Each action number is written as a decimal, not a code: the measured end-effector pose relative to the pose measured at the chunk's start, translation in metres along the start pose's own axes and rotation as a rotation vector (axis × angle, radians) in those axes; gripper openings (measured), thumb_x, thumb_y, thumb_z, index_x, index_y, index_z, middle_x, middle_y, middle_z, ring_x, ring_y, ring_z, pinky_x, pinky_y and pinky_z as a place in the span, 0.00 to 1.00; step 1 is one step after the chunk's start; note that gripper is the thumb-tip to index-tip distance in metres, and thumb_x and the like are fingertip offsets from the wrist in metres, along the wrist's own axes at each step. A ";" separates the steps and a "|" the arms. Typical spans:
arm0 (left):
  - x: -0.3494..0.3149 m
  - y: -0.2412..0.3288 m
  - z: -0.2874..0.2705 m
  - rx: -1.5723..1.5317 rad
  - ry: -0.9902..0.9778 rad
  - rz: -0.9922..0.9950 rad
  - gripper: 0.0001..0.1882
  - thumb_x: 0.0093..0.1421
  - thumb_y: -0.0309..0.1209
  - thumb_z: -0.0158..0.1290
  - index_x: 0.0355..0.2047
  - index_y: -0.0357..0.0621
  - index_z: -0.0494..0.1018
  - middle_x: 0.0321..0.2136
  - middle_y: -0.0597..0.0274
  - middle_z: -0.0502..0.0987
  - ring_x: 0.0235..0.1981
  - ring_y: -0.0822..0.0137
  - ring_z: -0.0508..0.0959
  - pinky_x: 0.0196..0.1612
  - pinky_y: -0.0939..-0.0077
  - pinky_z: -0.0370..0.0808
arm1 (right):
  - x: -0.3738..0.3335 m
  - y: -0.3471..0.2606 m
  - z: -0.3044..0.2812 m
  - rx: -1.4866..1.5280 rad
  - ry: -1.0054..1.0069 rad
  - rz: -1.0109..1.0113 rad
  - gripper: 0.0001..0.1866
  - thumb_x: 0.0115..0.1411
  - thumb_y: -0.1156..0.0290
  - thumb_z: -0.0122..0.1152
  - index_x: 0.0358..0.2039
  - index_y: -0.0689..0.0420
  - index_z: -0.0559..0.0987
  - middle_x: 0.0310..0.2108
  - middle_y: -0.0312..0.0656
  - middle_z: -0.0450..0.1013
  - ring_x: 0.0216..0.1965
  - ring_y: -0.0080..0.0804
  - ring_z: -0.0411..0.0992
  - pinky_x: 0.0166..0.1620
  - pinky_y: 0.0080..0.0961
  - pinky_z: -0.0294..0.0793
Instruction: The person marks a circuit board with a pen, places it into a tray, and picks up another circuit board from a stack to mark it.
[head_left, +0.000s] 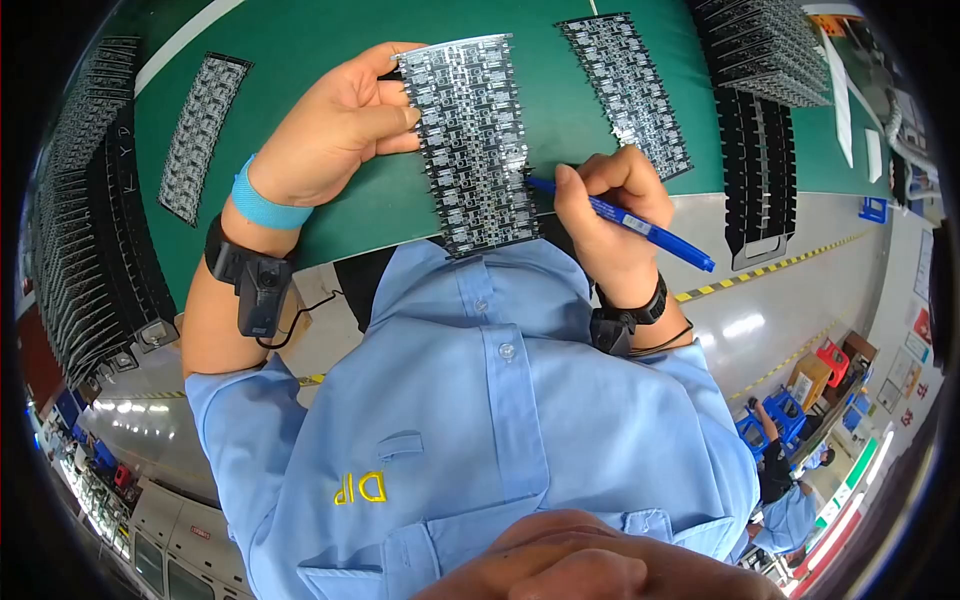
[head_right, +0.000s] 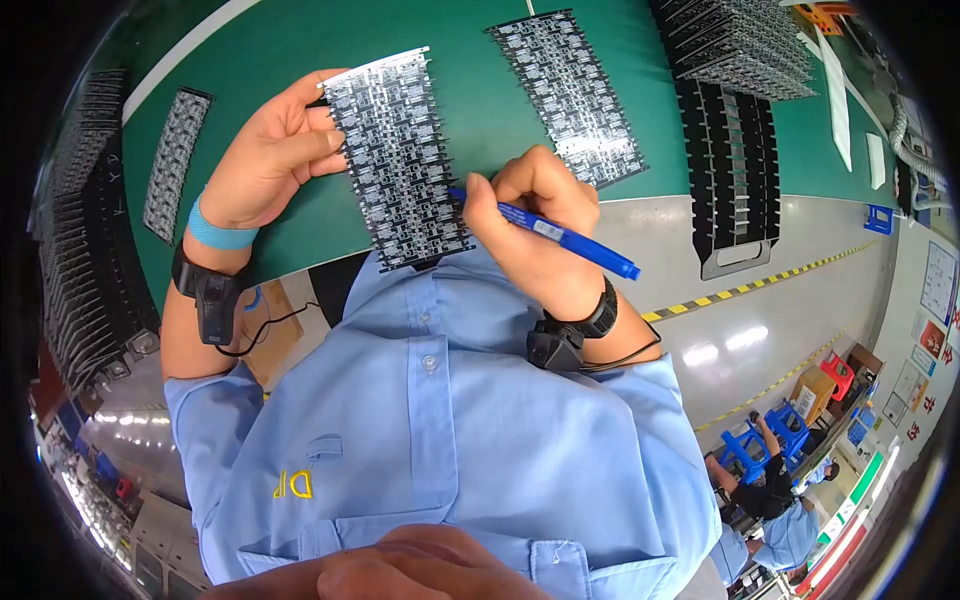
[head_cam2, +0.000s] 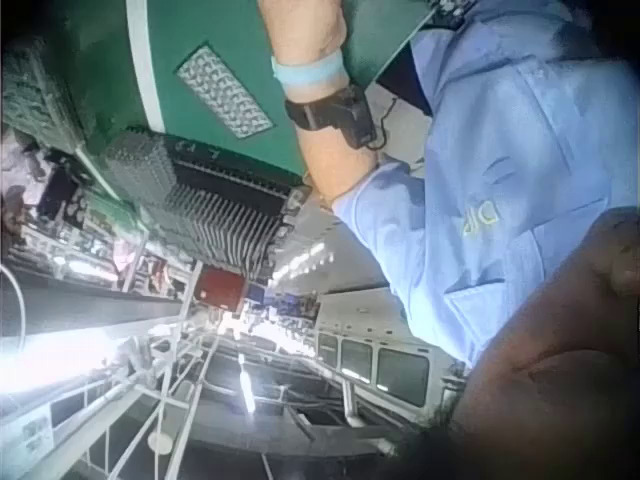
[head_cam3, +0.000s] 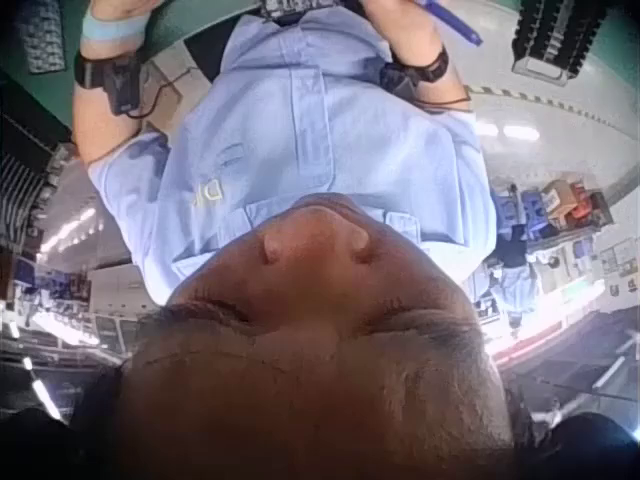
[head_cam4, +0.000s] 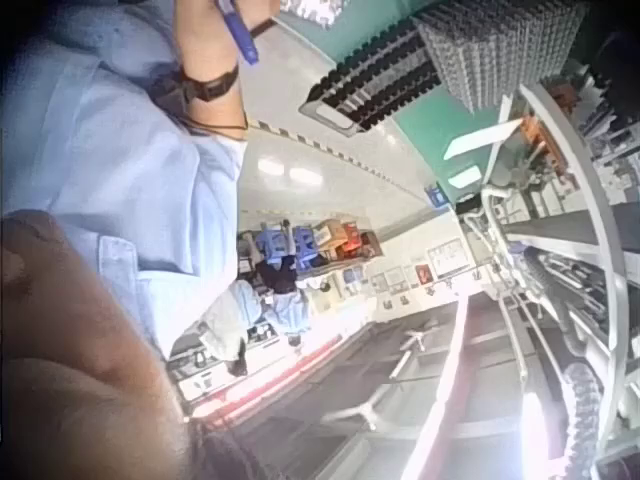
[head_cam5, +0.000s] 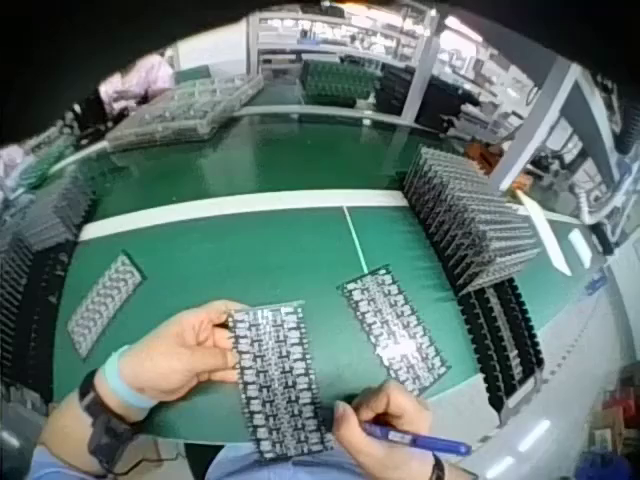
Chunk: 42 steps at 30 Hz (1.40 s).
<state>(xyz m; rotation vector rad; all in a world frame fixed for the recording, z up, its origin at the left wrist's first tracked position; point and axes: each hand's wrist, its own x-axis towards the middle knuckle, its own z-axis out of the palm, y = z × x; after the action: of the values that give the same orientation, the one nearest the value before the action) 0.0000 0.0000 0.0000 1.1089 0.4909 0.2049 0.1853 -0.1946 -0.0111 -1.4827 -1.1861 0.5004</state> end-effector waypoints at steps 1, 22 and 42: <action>0.000 0.000 -0.001 0.000 0.000 -0.005 0.25 0.63 0.22 0.47 0.61 0.38 0.59 0.44 0.60 0.77 0.46 0.73 0.78 0.51 0.78 0.76 | 0.001 -0.004 0.001 0.075 0.026 0.035 0.15 0.53 0.84 0.65 0.23 0.56 0.66 0.18 0.34 0.68 0.20 0.15 0.64 0.24 0.15 0.63; -0.004 0.001 0.006 -0.021 -0.020 -0.038 0.27 0.62 0.18 0.44 0.62 0.38 0.57 0.44 0.61 0.77 0.44 0.76 0.78 0.48 0.81 0.77 | 0.005 -0.002 0.003 0.001 0.007 0.021 0.15 0.53 0.85 0.63 0.22 0.57 0.65 0.19 0.33 0.67 0.20 0.15 0.62 0.26 0.16 0.62; -0.006 0.006 0.012 -0.020 -0.015 -0.027 0.25 0.62 0.19 0.44 0.60 0.36 0.58 0.43 0.57 0.78 0.44 0.72 0.78 0.50 0.77 0.75 | 0.006 0.001 0.005 -0.089 0.008 -0.028 0.16 0.50 0.85 0.65 0.21 0.57 0.65 0.17 0.33 0.67 0.19 0.15 0.62 0.25 0.15 0.62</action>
<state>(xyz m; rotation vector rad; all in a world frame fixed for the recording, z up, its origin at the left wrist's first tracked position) 0.0009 -0.0091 0.0109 1.0831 0.4891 0.1768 0.1836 -0.1870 -0.0114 -1.5396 -1.2353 0.4272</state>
